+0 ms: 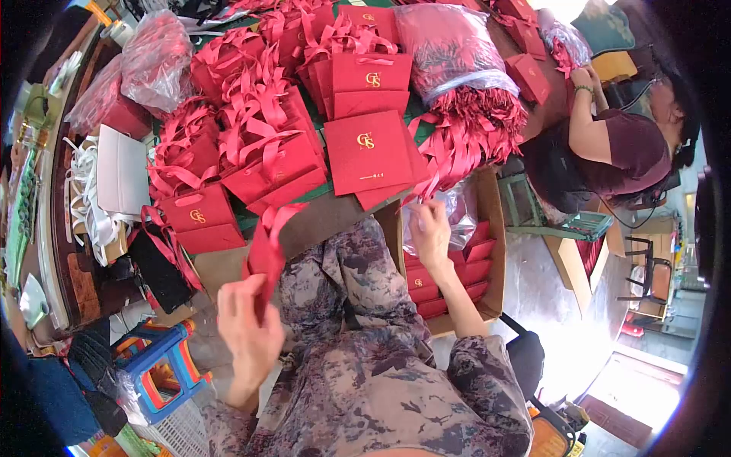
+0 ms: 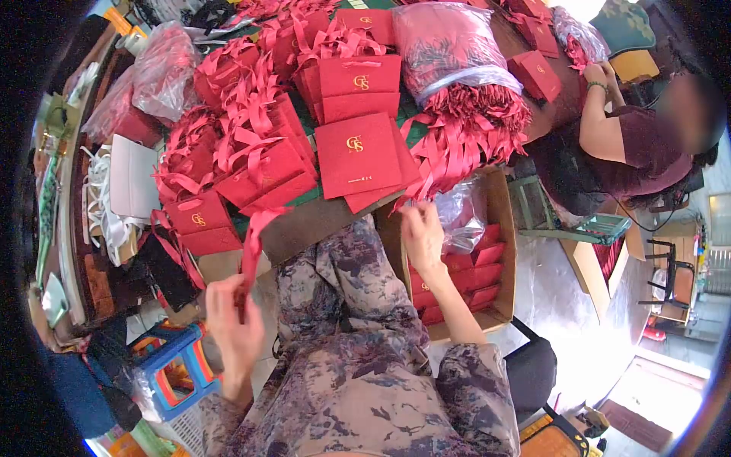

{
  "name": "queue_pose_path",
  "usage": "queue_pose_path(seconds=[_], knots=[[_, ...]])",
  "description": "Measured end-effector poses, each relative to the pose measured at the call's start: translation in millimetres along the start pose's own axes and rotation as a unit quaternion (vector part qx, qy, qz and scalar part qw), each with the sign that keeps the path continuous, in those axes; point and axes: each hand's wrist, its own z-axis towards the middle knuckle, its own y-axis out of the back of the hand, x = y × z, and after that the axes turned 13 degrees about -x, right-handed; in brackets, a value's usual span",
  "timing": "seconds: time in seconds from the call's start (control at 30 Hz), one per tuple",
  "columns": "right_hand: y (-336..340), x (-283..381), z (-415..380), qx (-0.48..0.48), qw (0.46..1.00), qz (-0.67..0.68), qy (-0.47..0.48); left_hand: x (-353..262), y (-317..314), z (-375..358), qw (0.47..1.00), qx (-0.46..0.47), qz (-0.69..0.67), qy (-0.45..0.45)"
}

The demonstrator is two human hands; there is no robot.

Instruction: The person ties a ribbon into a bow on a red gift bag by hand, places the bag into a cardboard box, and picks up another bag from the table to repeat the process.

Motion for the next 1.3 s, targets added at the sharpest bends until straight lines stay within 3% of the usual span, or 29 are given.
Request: queue_pose_path(seconds=[0.03,0.1,0.23,0.47,0.63,0.73,0.9,0.97,1.07,1.1,1.17,1.3], knots=[[-6.4,-6.3,-8.5,-0.020,0.996,-0.046,0.080,-4.0,-11.5,-2.9,1.000,0.000,0.000,0.000],[-16.8,-18.0,-16.6,-0.006,0.996,-0.039,0.079,-16.5,-38.6,-5.4,0.997,0.057,0.042,-0.035],[-33.7,-31.6,-12.9,-0.046,0.988,-0.039,0.141,-22.1,-98.7,-28.9,0.991,0.134,0.008,0.001],[-29.8,-41.5,-10.1,-0.035,0.979,-0.079,0.185,-4.9,-142.1,-29.8,0.991,0.099,-0.088,-0.033],[-36.3,-55.9,-17.9,-0.061,0.967,-0.073,0.237,9.4,-141.3,4.4,0.992,0.080,-0.059,-0.079],[-41.4,-58.0,-13.5,-0.038,0.960,-0.098,0.258,21.2,-147.3,8.7,0.978,0.104,-0.031,-0.178],[-24.4,-32.0,-6.0,-0.045,0.961,-0.070,0.262,26.1,-149.4,4.2,0.978,0.063,-0.040,-0.195],[-9.6,-10.0,-9.1,0.044,0.952,-0.022,0.301,27.1,-146.2,6.9,0.978,0.040,-0.033,-0.200],[-0.1,30.0,-30.4,0.137,0.946,0.103,0.275,25.6,-137.6,25.8,0.988,0.073,-0.041,-0.131],[1.5,42.4,-34.2,0.166,0.949,0.153,0.218,26.5,-135.1,30.7,0.988,0.073,-0.038,-0.130],[2.4,76.4,-44.5,0.209,0.965,0.160,-0.008,29.4,-131.4,37.4,0.987,0.141,-0.066,-0.039],[-8.2,107.7,-36.1,0.146,0.958,0.222,-0.109,33.7,-126.5,47.5,0.977,0.185,-0.108,0.010]])
